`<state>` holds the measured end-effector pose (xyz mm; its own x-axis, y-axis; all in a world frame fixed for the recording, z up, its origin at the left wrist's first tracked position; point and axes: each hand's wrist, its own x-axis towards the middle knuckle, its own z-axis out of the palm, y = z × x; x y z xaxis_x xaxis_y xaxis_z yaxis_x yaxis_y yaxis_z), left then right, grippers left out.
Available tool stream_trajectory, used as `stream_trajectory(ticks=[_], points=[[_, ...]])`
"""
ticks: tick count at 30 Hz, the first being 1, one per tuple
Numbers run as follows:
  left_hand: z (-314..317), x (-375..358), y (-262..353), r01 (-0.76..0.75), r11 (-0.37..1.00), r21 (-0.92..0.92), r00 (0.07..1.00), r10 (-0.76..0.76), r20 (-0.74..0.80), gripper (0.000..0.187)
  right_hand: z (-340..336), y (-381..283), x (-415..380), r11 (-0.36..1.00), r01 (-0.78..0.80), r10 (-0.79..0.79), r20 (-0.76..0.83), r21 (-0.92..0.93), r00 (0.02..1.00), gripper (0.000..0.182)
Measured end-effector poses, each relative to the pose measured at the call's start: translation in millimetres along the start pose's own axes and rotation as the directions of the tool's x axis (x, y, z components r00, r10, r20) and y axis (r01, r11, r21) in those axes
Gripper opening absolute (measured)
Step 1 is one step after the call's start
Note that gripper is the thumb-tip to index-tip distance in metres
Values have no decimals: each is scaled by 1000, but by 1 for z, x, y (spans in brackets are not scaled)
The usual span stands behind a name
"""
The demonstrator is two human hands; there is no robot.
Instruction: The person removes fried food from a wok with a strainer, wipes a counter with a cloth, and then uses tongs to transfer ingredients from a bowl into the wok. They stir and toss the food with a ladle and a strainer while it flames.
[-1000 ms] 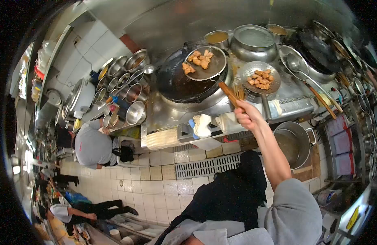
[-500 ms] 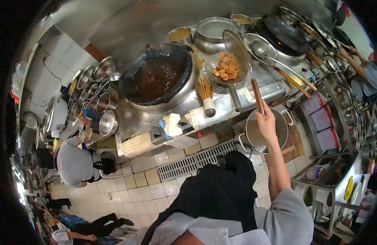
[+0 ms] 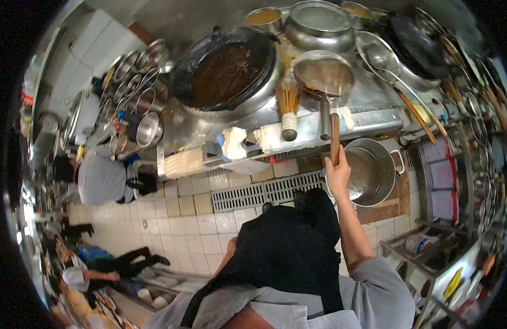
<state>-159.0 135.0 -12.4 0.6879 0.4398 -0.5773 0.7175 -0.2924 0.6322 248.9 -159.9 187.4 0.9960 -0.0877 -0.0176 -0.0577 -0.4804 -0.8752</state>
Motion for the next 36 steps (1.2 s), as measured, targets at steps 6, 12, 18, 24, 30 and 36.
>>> stream_trajectory(ticks=[6,12,18,24,30,36], points=[[19,-62,15,324,919,-225,936,-346,-66,29,0,26,-7,851,-299,247,173,432,953,43],[69,-133,-1,489,865,-113,833,-501,-235,35,22,186,-54,846,93,-10,159,-525,987,46],[102,-185,17,528,755,-389,656,-654,-376,31,10,177,-75,533,454,-166,438,-714,884,43],[114,-231,6,308,709,-634,383,-703,-599,29,-8,204,-54,470,516,-54,560,-716,827,32],[95,-360,-49,-247,554,-795,-27,-824,-566,20,-10,188,-41,133,720,-87,716,-681,693,11],[89,-541,-128,-676,429,-598,-514,-857,-34,19,-30,108,-40,-124,874,-234,870,-470,435,13]])
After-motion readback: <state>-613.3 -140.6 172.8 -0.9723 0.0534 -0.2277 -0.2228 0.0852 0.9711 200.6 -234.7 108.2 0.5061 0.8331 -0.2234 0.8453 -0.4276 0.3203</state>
